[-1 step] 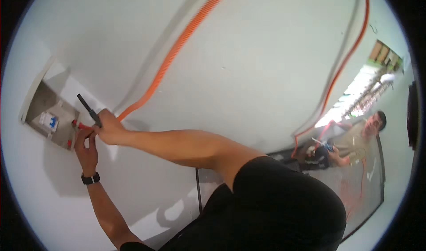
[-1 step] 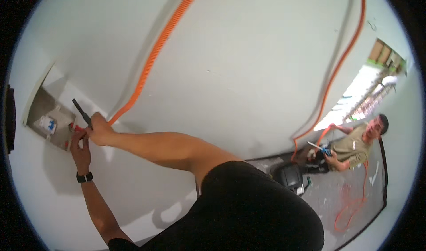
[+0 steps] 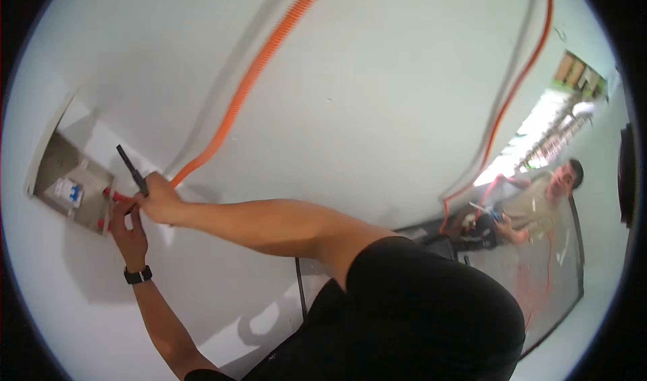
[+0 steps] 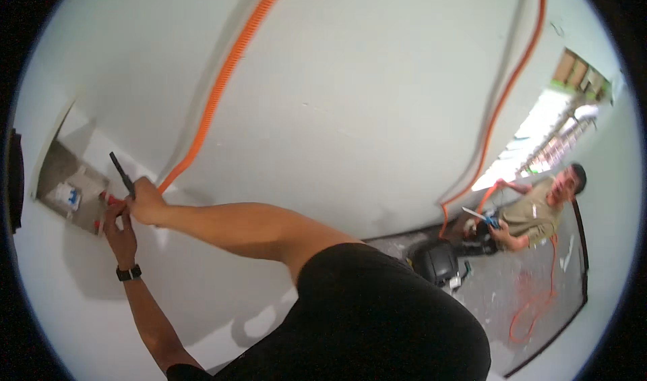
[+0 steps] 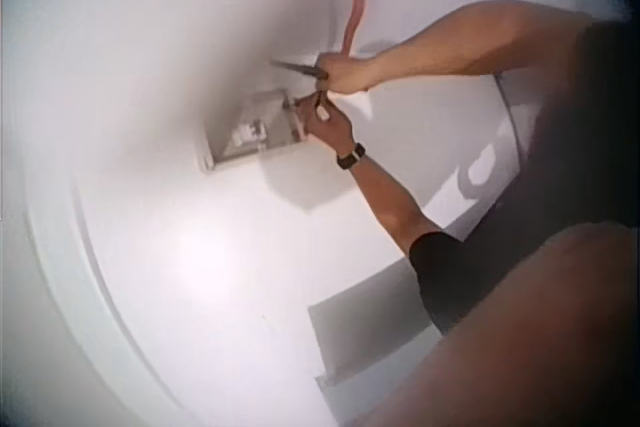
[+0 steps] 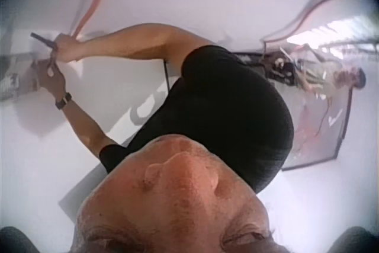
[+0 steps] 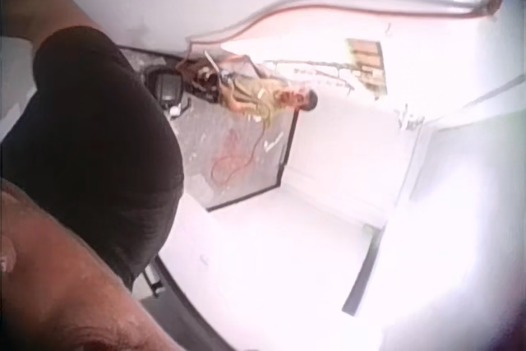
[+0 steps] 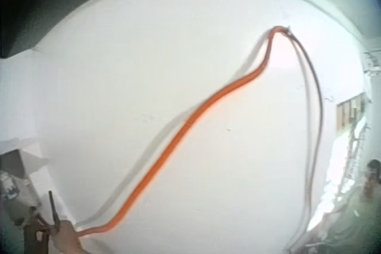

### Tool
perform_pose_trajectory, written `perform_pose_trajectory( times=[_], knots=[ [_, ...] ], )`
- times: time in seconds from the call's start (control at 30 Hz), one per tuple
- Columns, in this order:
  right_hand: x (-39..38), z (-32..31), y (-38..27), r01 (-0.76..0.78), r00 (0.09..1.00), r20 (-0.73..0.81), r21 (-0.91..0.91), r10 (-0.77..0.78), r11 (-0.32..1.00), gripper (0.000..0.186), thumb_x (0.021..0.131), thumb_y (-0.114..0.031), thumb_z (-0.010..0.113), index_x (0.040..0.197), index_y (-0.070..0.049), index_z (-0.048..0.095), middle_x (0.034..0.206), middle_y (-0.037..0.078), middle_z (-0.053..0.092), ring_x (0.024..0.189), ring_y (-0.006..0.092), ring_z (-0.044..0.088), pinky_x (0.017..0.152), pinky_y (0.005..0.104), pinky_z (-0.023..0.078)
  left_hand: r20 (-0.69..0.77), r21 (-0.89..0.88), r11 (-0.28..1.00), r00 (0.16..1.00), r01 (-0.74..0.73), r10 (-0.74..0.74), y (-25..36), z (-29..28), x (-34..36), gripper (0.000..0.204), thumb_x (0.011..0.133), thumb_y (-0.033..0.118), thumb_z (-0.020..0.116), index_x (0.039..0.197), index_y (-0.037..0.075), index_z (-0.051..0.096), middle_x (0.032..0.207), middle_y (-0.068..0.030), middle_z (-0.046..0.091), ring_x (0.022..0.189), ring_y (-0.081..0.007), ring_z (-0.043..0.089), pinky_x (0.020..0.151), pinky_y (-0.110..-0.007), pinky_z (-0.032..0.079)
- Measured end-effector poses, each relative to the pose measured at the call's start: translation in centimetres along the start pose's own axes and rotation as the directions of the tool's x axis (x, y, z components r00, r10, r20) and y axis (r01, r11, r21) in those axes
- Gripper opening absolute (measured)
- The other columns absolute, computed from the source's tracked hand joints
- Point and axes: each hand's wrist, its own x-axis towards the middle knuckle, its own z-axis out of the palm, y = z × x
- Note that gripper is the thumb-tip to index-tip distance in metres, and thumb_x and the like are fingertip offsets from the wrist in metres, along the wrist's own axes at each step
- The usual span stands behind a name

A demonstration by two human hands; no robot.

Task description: The person wires an electrical junction box using pliers to strip and trim black and white wires, then secures them into a breaker switch with a screwdriver before closing the box cover.

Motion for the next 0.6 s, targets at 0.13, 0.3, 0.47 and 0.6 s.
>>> perform_pose_trajectory(
  times=[0.13, 0.3, 0.47, 0.6],
  knots=[
    [-0.9, 2.8, 0.3, -0.388, 0.916, 0.044, 0.357, 0.399, 0.850, 0.043, 0.093, -0.018, 0.066, 0.124, 0.008, 0.056, 0.121, 0.027, 0.064, 0.112, 0.0394, 0.065, 0.092, 0.0472, 0.053, -0.165, 0.314, 0.935, 0.960, -0.167, 0.226, -1.9, 1.2, -3.5, 0.022, 0.095, -0.001, 0.067, 0.116, 0.001, 0.068, 0.115, -0.0109, 0.070, 0.109, -0.0290, 0.064, 0.098, -0.041, 0.051],
    [-0.4, 3.0, 1.6, -0.141, 0.985, 0.100, -0.026, 0.143, 0.990, 0.038, 0.086, -0.018, 0.071, 0.113, 0.009, 0.064, 0.123, 0.030, 0.063, 0.113, 0.0441, 0.064, 0.094, 0.0511, 0.052, -0.100, 0.105, 0.988, 0.990, 0.114, -0.103, -3.5, -2.1, -3.8, 0.029, 0.092, 0.003, 0.071, 0.121, 0.001, 0.071, 0.123, -0.0129, 0.072, 0.115, -0.0260, 0.066, 0.104, -0.040, 0.050],
    [0.2, -5.2, 0.8, 0.728, 0.674, 0.159, -0.307, -0.721, 0.613, 0.016, 0.085, -0.005, 0.072, 0.099, 0.001, 0.065, 0.118, 0.022, 0.061, 0.107, 0.0408, 0.062, 0.090, 0.0470, 0.050, -0.056, -0.251, 0.906, 0.929, 0.341, -0.365, 4.2, -3.1, 1.4, 0.016, 0.096, 0.013, 0.069, 0.106, 0.000, 0.073, 0.095, -0.0057, 0.073, 0.093, -0.0132, 0.065, 0.086, -0.031, 0.051],
    [-1.4, -7.2, -3.1, 0.802, 0.597, 0.394, -0.267, -0.699, 0.534, 0.021, 0.087, -0.002, 0.066, 0.108, 0.002, 0.061, 0.126, 0.022, 0.059, 0.112, 0.0427, 0.059, 0.095, 0.0476, 0.049, 0.057, -0.356, 0.802, 0.867, 0.480, -0.494, 6.7, -4.6, 1.4, 0.021, 0.100, 0.019, 0.067, 0.108, -0.001, 0.071, 0.097, -0.0009, 0.070, 0.090, -0.0081, 0.059, 0.083, -0.026, 0.049]
  ],
)
